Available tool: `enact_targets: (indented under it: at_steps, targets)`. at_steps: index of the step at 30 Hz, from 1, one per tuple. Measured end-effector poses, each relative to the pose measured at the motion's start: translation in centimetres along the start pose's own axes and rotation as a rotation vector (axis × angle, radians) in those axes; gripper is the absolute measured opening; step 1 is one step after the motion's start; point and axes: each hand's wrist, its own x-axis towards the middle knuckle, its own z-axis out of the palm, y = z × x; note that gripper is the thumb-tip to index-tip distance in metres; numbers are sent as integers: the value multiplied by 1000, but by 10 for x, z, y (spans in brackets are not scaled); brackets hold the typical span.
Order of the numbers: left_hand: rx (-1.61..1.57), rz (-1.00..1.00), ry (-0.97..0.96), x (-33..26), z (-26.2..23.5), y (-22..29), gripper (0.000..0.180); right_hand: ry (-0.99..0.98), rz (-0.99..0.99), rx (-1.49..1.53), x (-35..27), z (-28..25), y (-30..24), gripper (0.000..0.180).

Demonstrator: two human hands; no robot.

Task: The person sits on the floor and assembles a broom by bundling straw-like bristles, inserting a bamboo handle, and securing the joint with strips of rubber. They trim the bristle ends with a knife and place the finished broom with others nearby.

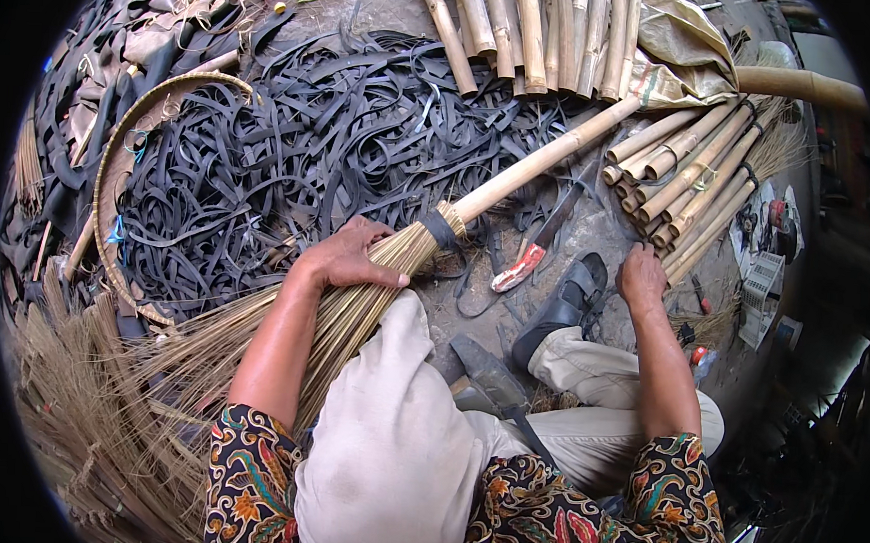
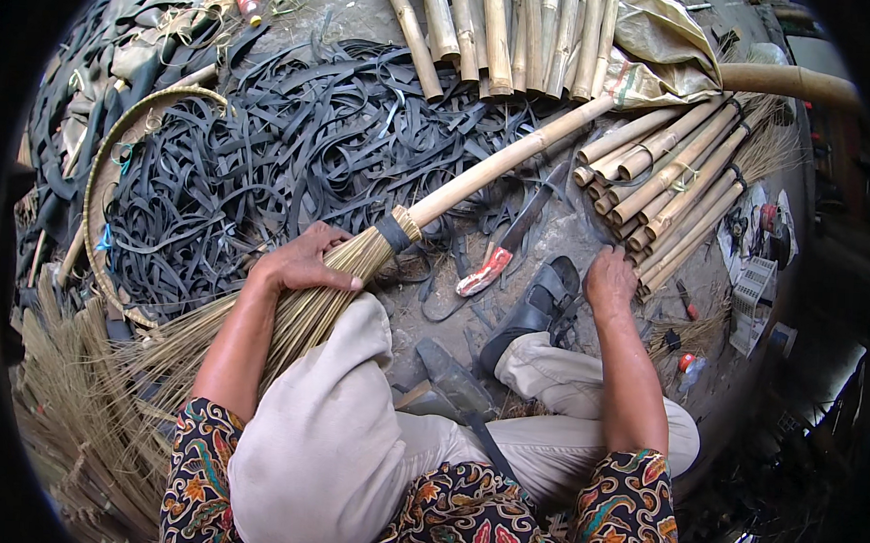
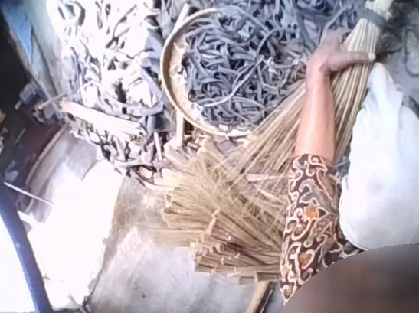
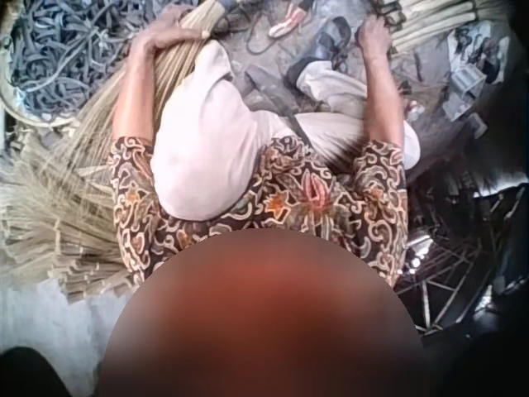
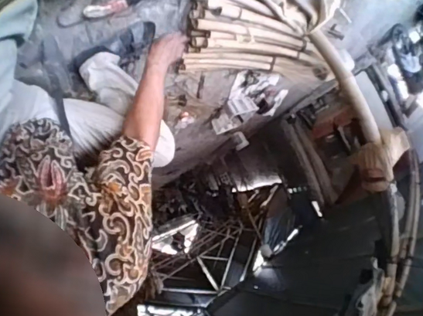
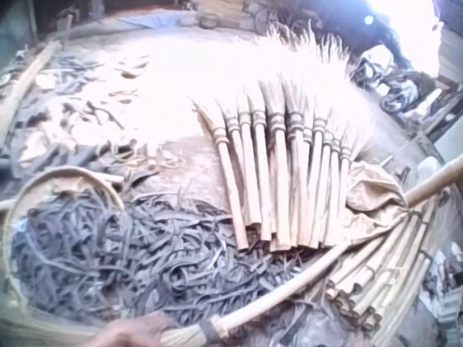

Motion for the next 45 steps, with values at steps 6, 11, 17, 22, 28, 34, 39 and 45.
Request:
enact_targets:
  at_steps: [6, 11, 17, 22, 28, 34, 39, 45]
  targets:
    - [358, -80, 170, -16, 9, 36, 100, -287, -44, 643, -23, 15, -126, 37]
    - [651, -167, 386, -33, 47, 60, 107, -414, 64, 675, -48, 44, -218, 37]
    - [628, -100, 483, -26, 40, 46, 98, -269, 21, 1224, -55, 64, -222, 25]
    - [620, -126, 425, -24, 35, 43, 92, -534, 9, 1704, -64, 4, -221, 21]
    - [736, -69, 612, -17, 60, 30, 78, -709, 75, 1932, -70, -61, -276, 25]
    - [778, -32, 700, -8, 65, 14, 78, -703, 237, 1792, -46, -58, -311, 24]
    - [737, -25, 700, -11, 68, 14, 92, -744, 196, 1737, -36, -55, -310, 23]
    - [776, -6, 687, -13, 67, 17, 75, -839, 168, 1667, -23, -61, -307, 24]
